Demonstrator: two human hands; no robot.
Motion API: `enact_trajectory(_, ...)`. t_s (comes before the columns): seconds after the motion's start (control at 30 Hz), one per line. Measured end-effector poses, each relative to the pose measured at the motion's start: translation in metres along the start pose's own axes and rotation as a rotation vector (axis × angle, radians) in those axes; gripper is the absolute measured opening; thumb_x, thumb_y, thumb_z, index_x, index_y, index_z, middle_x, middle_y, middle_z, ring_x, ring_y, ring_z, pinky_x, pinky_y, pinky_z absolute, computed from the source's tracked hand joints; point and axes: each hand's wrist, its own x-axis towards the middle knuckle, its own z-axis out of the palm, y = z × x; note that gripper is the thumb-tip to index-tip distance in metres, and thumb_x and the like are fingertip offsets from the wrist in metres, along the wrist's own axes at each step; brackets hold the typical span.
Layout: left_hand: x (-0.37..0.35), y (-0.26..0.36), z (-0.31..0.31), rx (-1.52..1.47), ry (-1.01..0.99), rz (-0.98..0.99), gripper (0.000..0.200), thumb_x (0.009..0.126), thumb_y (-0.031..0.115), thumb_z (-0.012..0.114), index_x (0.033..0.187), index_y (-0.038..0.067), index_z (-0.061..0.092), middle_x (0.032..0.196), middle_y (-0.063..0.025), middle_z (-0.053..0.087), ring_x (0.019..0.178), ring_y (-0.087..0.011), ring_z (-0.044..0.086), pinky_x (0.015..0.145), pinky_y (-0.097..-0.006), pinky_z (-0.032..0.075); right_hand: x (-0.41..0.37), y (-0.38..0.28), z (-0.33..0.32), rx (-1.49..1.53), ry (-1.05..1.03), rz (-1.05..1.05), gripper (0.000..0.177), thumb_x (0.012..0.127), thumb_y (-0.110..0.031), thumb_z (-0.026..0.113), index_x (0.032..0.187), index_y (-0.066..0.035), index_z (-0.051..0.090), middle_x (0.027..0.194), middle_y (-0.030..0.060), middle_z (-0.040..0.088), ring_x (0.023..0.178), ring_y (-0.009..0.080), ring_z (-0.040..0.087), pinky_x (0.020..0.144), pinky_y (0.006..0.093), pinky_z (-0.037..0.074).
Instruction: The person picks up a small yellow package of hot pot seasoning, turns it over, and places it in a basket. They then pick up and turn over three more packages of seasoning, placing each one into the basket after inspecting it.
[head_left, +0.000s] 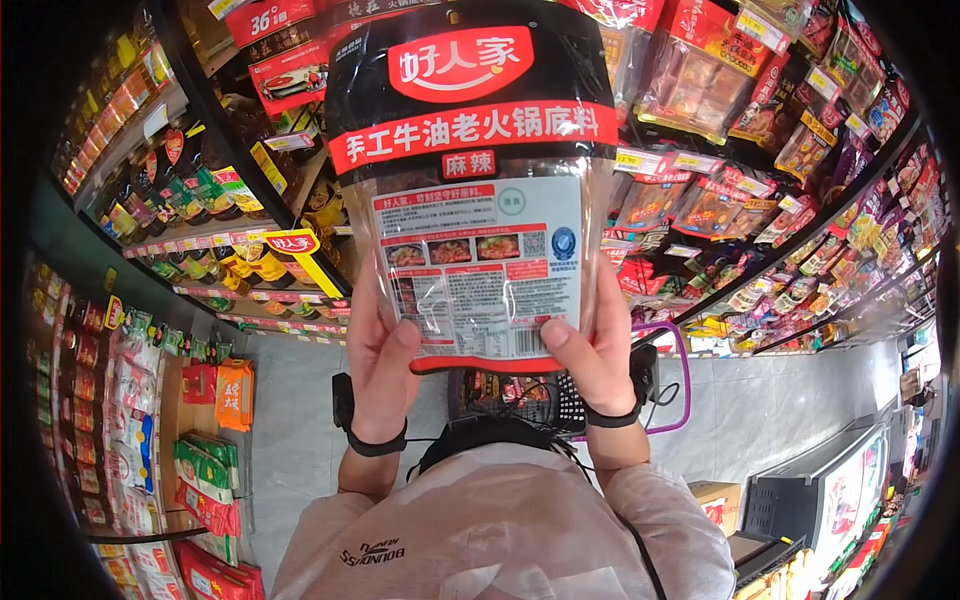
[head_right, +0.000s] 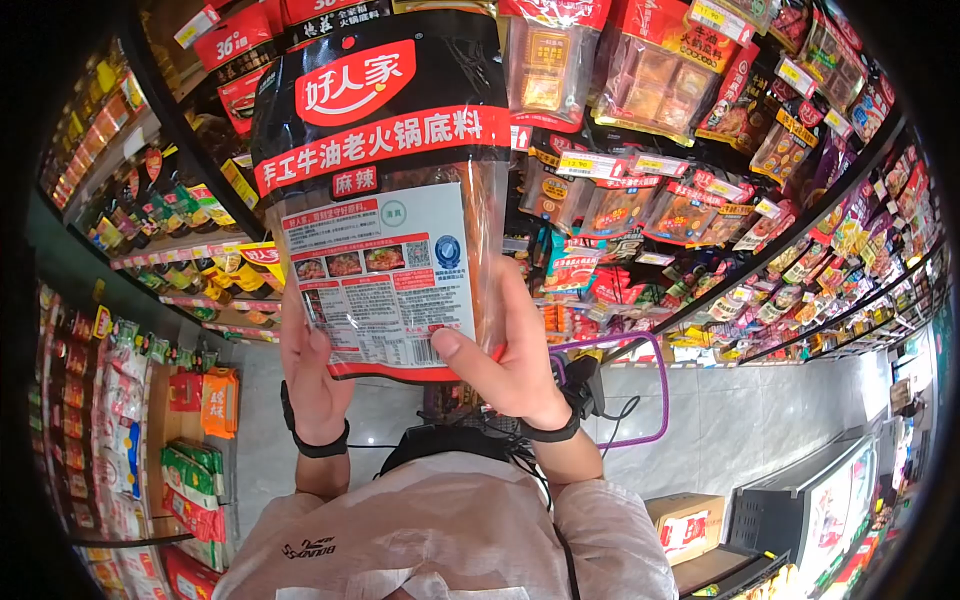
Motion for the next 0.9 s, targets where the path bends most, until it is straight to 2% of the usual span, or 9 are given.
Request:
enact_trajectory(0.4, -0.005, -0.003, 0.012, -0.013, 0.007, -0.053, 0.077, 0.088, 0.02, 0.064, 0.148, 0.0, 0.019, 0.147, -0.011, 0.038, 0.132, -0.0221, 0.041, 0.108, -0.0376, 0.036, -0.005, -0.003, -0.012, 0.074, 0.014, 0.018, 0.059, 0.082, 0.003, 0.055, 0.136, 0.004, 0.032, 0.126, 0.0123, 0.051, 0.117, 0.0165, 0.048, 0.101, 0.0327, 0.036)
enact_trajectory(0.5, -0.005, -0.004, 0.015, -0.086, -0.073, -0.051, 0.079, 0.084, 0.0, 0.059, 0.149, 0.0, 0.014, 0.147, -0.0135, 0.036, 0.133, -0.0222, 0.039, 0.109, -0.0382, 0.034, -0.007, -0.004, -0.015, 0.115, 0.068, 0.041, 0.057, 0.083, 0.001, 0.054, 0.136, 0.005, 0.033, 0.126, 0.0124, 0.052, 0.116, 0.0161, 0.048, 0.1, 0.0322, 0.036)
enact_trajectory(0.6, -0.002, -0.002, 0.022, -0.012, -0.173, -0.019, 0.088, 0.08, -0.002, 0.064, 0.15, 0.001, 0.011, 0.146, -0.0139, 0.037, 0.132, -0.0237, 0.042, 0.106, -0.0394, 0.038, -0.009, 0.001, -0.021, 0.148, 0.096, 0.047, 0.056, 0.084, 0.0, 0.053, 0.135, 0.005, 0.034, 0.124, 0.0117, 0.053, 0.115, 0.0156, 0.049, 0.1, 0.0315, 0.036)
enact_trajectory(0.7, -0.005, -0.004, 0.027, -0.012, -0.126, -0.072, 0.093, 0.078, -0.001, 0.068, 0.15, 0.001, 0.009, 0.145, -0.0139, 0.038, 0.129, -0.0245, 0.045, 0.104, -0.0393, 0.04, -0.011, 0.0, -0.028, 0.122, 0.093, 0.045, 0.054, 0.084, 0.0, 0.053, 0.135, 0.005, 0.035, 0.122, 0.011, 0.054, 0.114, 0.015, 0.049, 0.099, 0.0313, 0.037)
enact_trajectory(0.9, -0.009, -0.008, 0.04, -0.026, -0.093, -0.096, 0.092, 0.078, -0.002, 0.066, 0.15, 0.002, 0.009, 0.144, -0.0135, 0.04, 0.127, -0.024, 0.048, 0.103, -0.0388, 0.041, -0.015, -0.004, -0.037, 0.156, 0.098, 0.056, 0.054, 0.083, -0.001, 0.055, 0.134, 0.004, 0.036, 0.123, 0.0108, 0.052, 0.114, 0.0152, 0.048, 0.1, 0.032, 0.036)
